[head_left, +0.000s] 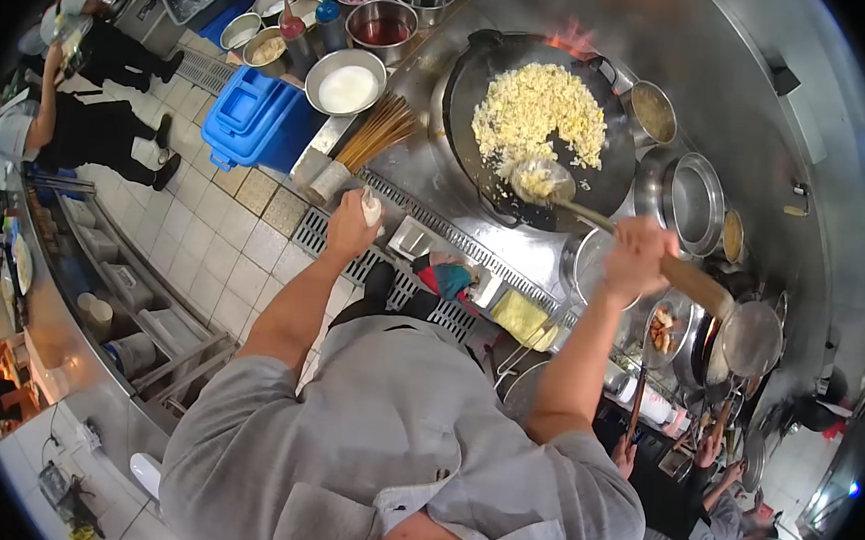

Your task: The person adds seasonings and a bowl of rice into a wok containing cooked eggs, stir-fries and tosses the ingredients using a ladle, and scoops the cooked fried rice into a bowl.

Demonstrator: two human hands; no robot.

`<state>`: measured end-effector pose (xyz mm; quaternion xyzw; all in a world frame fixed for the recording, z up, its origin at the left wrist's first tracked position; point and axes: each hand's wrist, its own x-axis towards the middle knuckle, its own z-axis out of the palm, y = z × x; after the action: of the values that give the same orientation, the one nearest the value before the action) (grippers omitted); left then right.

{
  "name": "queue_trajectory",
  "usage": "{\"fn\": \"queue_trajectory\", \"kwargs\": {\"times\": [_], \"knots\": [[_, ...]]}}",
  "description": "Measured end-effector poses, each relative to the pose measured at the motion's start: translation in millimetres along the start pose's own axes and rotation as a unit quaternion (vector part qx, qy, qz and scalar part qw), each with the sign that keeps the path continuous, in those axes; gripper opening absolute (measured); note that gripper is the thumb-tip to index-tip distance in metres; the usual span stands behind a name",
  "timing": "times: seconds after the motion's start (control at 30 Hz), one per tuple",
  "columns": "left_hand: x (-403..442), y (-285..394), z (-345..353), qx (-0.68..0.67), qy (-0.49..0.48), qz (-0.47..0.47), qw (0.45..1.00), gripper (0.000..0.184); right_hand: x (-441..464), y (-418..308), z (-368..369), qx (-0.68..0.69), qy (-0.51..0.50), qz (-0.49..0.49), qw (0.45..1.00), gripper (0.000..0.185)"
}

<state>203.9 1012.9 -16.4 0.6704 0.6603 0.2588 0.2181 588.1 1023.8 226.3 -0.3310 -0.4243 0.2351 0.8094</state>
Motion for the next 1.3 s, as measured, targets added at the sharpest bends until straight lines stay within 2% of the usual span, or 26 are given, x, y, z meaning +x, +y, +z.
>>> {"fn": "queue_trajectory", "kwargs": {"times": [0.07, 0.1, 0.13, 0.2, 0.3, 0.33, 0.37, 0.4, 0.43, 0.47, 0.53, 0.57, 0.67, 0.73, 0.77, 0.8, 0.83, 0.87, 0.9, 0.97, 1.03, 1.1, 1.13, 1.2, 1.23, 1.3], "knots": [[0.0, 3.0, -3.9, 0.003, -0.017, -0.009, 1.0, 0.052, 5.3, 43.5, 17.7, -0.097, 0.099, -0.018, 0.99, 0.032], [2.0, 4.8, -6.7, 0.006, -0.024, -0.012, 1.0, 0.052, 20.4, 73.3, 21.7, -0.051, 0.131, -0.002, 0.99, 0.028], [1.8, 2.6, -6.9, -0.018, -0.028, -0.02, 0.999, 0.053, 36.8, 95.7, 34.9, -0.071, 0.166, -0.02, 0.983, 0.027], [3.4, -1.2, -8.1, -0.068, -0.037, -0.037, 0.996, 0.055, 55.9, 92.0, 66.3, -0.073, 0.12, 0.002, 0.99, 0.031], [2.7, 29.7, -0.4, -0.244, 0.029, -0.153, 0.957, 0.052, 21.5, 81.2, 94.3, -0.049, -0.018, -0.071, 0.996, 0.029], [7.5, 45.6, 8.7, -0.346, 0.038, -0.147, 0.926, 0.047, 5.1, 86.3, 86.0, -0.255, -0.085, -0.173, 0.948, 0.027], [10.6, 66.4, 15.8, -0.504, -0.023, -0.181, 0.844, 0.042, 11.6, 90.7, 81.1, -0.252, -0.067, -0.155, 0.953, 0.026], [14.3, 89.5, 22.9, -0.559, -0.053, -0.229, 0.795, 0.039, 28.7, 97.0, 70.0, -0.249, -0.049, -0.136, 0.958, 0.026], [18.8, 103.1, 32.0, -0.598, -0.138, -0.323, 0.721, 0.046, 48.5, 99.6, 54.6, -0.245, -0.03, -0.119, 0.962, 0.026], [23.9, 125.9, 30.5, -0.668, -0.199, -0.333, 0.635, 0.057, 82.2, 87.3, 26.1, -0.211, 0.019, -0.035, 0.977, 0.026], [46.2, 160.0, 47.7, -0.614, -0.321, -0.395, 0.603, 0.068, 143.2, 49.9, 4.5, -0.142, 0.13, 0.007, 0.981, 0.027], [51.0, 171.4, 45.9, -0.6, -0.337, -0.397, 0.607, 0.069, 148.5, 36.6, 0.4, -0.122, 0.189, -0.017, 0.974, 0.029], [61.4, 178.4, 61.4, -0.531, -0.354, -0.395, 0.66, 0.067, 132.4, 64.2, -22.5, -0.129, 0.326, -0.047, 0.935, 0.029], [66.6, 192.8, 60.7, -0.475, -0.354, -0.4, 0.699, 0.064, 103.2, 83.4, -27.0, -0.022, 0.37, -0.002, 0.929, 0.028], [68.0, 201.9, 61.7, -0.45, -0.334, -0.418, 0.715, 0.055, 85.0, 81.1, -31.0, -0.001, 0.363, 0.027, 0.931, 0.026], [75.1, 189.4, 84.9, -0.487, -0.355, -0.387, 0.698, 0.046, 66.1, 77.8, -38.0, 0.039, 0.378, 0.042, 0.924, 0.026], [79.4, 175.4, 107.1, -0.521, -0.378, -0.354, 0.678, 0.038, 39.0, 66.6, -41.3, 0.07, 0.344, 0.055, 0.935, 0.029], [72.3, 177.3, 109.2, -0.562, -0.335, -0.354, 0.669, 0.021, 16.7, 49.0, -40.1, 0.091, 0.355, 0.067, 0.928, 0.03], [66.5, 178.4, 103.5, -0.547, -0.345, -0.369, 0.667, 0.015, -4.0, 25.1, -42.1, 0.11, 0.363, 0.083, 0.922, 0.032], [28.9, 165.1, 86.9, -0.636, -0.309, -0.323, 0.628, 0.017, -33.6, -38.1, -49.9, 0.121, 0.378, 0.11, 0.911, 0.037], [-28.6, 211.9, -10.4, -0.588, -0.252, -0.435, 0.633, 0.02, -59.6, -104.3, -48.9, 0.135, 0.311, 0.116, 0.934, 0.042], [-42.7, 220.5, -48.2, -0.601, -0.324, -0.389, 0.619, 0.02, -68.5, -107.1, -40.1, 0.069, 0.297, 0.1, 0.947, 0.042], [-27.0, 218.5, -36.4, -0.6, -0.326, -0.39, 0.618, 0.02, -71.3, -104.1, -32.9, 0.033, 0.286, 0.098, 0.953, 0.042], [17.0, 193.8, 20.7, -0.602, -0.342, -0.386, 0.61, 0.021, -43.6, -56.8, -25.3, 0.047, 0.367, 0.111, 0.922, 0.044], [30.0, 187.0, 49.3, -0.609, -0.306, -0.37, 0.631, 0.02, -24.6, -41.2, -12.2, 0.055, 0.393, 0.126, 0.909, 0.042], [4.0, 169.8, 48.8, -0.594, -0.318, -0.37, 0.639, 0.017, -7.7, 0.5, -15.2, 0.028, 0.331, 0.044, 0.942, 0.039]]}}
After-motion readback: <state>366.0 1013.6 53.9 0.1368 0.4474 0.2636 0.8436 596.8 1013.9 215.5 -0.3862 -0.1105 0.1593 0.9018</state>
